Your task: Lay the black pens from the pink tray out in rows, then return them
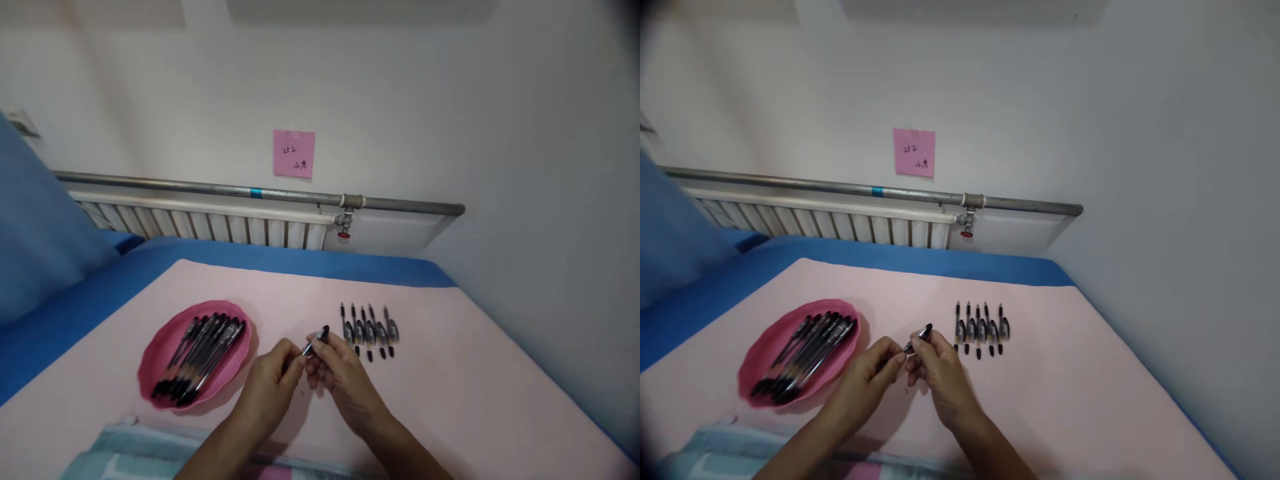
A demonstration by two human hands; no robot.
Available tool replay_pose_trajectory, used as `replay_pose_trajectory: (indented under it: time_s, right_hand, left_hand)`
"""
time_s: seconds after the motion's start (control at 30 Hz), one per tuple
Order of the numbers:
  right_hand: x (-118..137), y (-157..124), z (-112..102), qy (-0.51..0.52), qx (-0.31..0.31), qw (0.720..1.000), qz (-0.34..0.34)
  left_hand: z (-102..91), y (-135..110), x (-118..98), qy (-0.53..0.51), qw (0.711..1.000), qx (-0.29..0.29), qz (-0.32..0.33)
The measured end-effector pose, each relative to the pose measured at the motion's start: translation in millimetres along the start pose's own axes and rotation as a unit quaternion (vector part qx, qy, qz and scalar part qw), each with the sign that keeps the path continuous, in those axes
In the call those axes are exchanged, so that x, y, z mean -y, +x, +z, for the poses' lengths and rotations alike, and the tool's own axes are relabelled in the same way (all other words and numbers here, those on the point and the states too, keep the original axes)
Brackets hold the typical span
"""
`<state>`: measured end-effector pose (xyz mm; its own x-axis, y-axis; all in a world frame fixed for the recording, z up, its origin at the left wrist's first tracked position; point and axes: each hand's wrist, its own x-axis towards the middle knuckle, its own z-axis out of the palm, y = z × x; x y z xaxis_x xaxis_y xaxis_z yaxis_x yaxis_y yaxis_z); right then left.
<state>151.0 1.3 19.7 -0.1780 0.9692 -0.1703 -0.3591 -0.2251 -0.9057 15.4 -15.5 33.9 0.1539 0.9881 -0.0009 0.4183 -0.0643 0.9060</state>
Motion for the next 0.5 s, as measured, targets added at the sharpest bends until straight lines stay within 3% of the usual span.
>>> replay_pose_trajectory:
  time_s: [0.1,0.2,0.37,0.5]
  right_hand:
    - [-2,3,-6,-0.024,-0.011,1.0,0.009]
    - [-3,7,-14,-0.06,-0.026,0.998,0.01]
    - [4,13,-27,-0.084,-0.078,0.993,-0.031]
    - [20,22,-52,-0.108,-0.147,0.979,-0.09]
  left_hand:
    - [-25.0,1,0,0.081,0.993,-0.085,0.003]
    - [-58.1,4,4,0.205,0.965,-0.16,-0.028]
    - [-98.1,10,25,0.366,0.916,-0.12,-0.115]
    - [-113.7,12,55,0.394,0.901,-0.162,-0.078]
